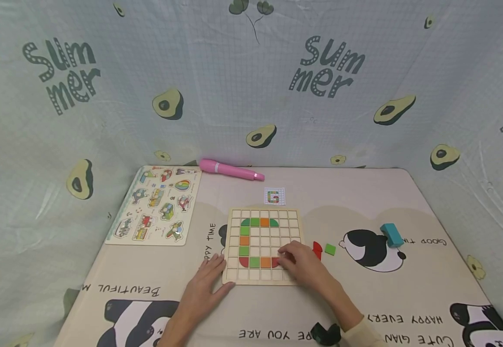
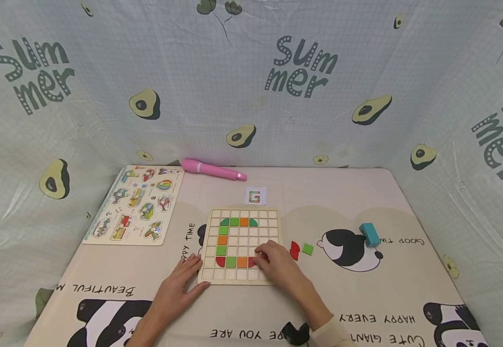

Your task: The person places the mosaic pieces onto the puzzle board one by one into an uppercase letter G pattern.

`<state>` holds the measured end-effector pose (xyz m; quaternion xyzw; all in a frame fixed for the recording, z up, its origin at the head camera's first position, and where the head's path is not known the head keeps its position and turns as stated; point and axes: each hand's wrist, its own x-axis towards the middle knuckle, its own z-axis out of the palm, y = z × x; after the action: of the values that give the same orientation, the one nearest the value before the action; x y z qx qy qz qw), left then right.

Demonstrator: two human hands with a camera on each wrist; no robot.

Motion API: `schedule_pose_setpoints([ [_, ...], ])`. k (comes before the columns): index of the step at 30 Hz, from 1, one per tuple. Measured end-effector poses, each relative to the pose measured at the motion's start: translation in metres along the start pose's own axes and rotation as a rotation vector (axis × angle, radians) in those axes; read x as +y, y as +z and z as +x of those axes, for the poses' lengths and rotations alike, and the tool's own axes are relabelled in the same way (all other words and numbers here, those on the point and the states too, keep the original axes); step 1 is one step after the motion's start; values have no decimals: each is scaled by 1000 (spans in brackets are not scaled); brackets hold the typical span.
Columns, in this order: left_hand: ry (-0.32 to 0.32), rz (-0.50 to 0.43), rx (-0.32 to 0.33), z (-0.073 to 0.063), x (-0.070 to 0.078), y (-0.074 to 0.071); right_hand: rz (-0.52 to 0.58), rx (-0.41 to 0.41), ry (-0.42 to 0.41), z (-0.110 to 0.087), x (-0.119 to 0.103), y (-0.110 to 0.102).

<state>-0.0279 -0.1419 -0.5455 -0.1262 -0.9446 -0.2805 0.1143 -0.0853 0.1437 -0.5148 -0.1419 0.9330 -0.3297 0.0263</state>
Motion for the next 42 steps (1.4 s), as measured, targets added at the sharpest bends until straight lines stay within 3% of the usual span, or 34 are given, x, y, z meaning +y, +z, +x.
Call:
schedule_pose_setpoints([
  [6, 4, -1, 1, 0, -1, 0, -5, 19, 56, 0, 3, -6],
  [23, 18, 5, 6, 0, -2, 0, -14, 122, 85, -5, 25, -32],
  [31, 18, 2, 6, 0, -2, 0, -103, 174, 116, -8, 43, -42],
  [42, 0, 16, -11, 0, -1, 0, -95, 161, 194, -18, 67, -57],
])
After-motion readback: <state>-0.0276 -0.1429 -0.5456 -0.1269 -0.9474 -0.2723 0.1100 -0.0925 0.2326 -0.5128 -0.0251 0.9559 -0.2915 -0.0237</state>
